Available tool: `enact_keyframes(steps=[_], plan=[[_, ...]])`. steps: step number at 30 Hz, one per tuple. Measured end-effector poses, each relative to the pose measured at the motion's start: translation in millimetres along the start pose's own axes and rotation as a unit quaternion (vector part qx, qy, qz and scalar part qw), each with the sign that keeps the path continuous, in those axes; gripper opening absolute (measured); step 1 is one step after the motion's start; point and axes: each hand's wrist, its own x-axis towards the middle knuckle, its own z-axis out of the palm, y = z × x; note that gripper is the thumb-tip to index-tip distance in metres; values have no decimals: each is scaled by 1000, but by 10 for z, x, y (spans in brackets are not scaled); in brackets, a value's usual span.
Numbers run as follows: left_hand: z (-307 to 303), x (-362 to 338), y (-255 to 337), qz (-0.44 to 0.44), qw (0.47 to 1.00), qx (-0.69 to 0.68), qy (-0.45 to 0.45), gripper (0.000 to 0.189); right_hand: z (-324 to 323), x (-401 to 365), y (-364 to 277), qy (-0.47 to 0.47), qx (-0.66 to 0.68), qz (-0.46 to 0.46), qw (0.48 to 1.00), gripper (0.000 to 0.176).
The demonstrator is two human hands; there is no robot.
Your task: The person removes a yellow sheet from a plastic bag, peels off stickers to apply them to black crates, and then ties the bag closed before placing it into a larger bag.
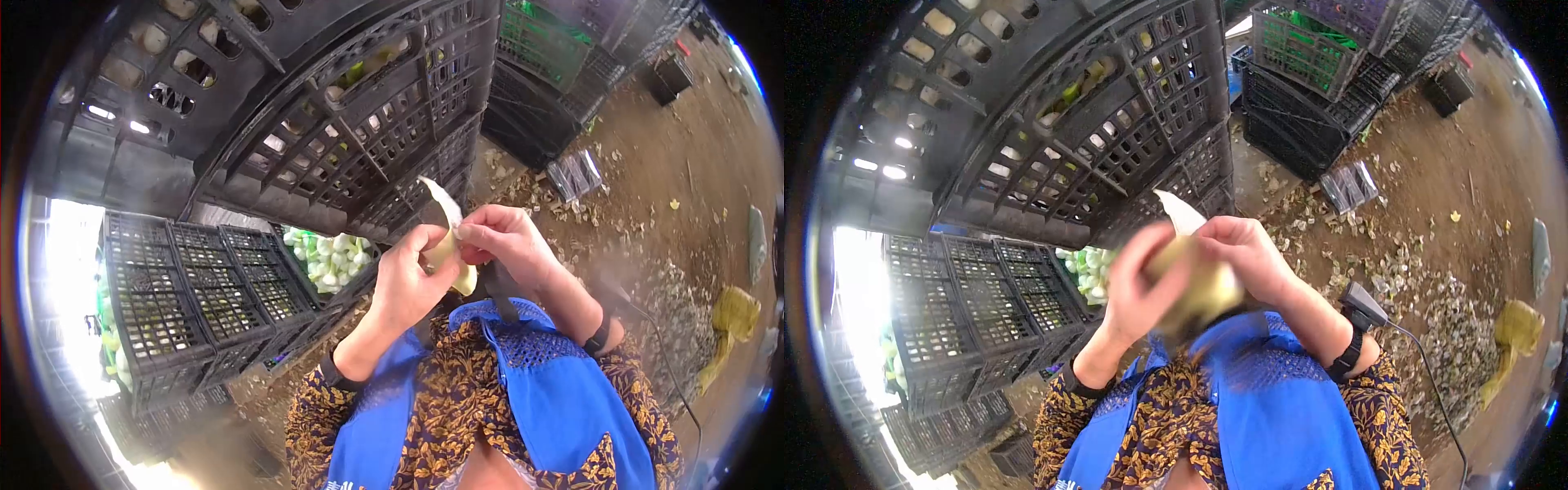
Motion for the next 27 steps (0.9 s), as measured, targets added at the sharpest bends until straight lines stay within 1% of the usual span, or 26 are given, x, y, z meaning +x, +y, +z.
enact_keyframes(steps=[1,2,4,5,6,8,10,11,12,13,14,15,16,18,19,21,22,24,25,26,27], plan=[[-20,1,-5,7,1000,16,-3,18,-17,-9,56,-18,40,23,999,24],[-43,1,-18,12,1000,16,-8,18,-5,-19,75,-14,41,17,999,24],[-62,-2,-58,-6,999,40,-15,17,1,-45,68,-24,93,42,994,25],[-56,-11,-73,-5,999,40,-4,16,9,-42,56,-4,108,49,993,15],[-46,-77,-135,7,999,48,-1,16,-15,-68,96,-10,109,35,993,15],[-32,-72,-221,-4,996,83,15,19,-181,-25,156,-7,94,-30,995,15],[-39,-117,-142,-56,994,90,-1,19,-254,75,168,55,97,-64,992,14],[-45,-139,-124,-73,994,81,0,20,-340,180,132,68,43,-166,983,11],[-54,-169,-128,-98,993,72,1,20,-283,202,-136,114,41,-228,966,8],[-75,-179,-172,-82,993,83,3,20,-229,243,-421,157,-18,-333,930,6],[-100,-189,-228,-69,993,94,5,21,-181,297,-697,199,-74,-429,878,3],[-100,-213,-259,-98,995,23,10,22,-159,344,-945,220,-71,-497,836,2],[-120,-232,-274,-93,995,27,10,22,-132,396,-1162,241,-68,-557,792,2],[-140,-256,-305,-90,994,60,16,22,-64,506,-1581,316,-81,-619,715,8],[-147,-276,-321,-85,994,61,17,22,-53,567,-1760,316,-80,-623,711,8],[-160,-354,-326,-113,991,55,37,22,-22,678,-2027,381,-193,-715,554,12],[-176,-372,-304,-126,990,52,46,23,1,727,-2101,383,-194,-717,550,12],[-238,-408,-200,-132,989,47,37,23,42,791,-2199,405,-264,-732,481,16],[-276,-410,-151,-152,985,72,28,22,49,852,-2198,418,-281,-727,467,16],[-306,-402,-143,-171,980,98,19,20,55,895,-2189,415,-291,-726,465,14],[-339,-412,-210,-157,985,66,22,21,87,917,-2166,422,-302,-711,475,13]])
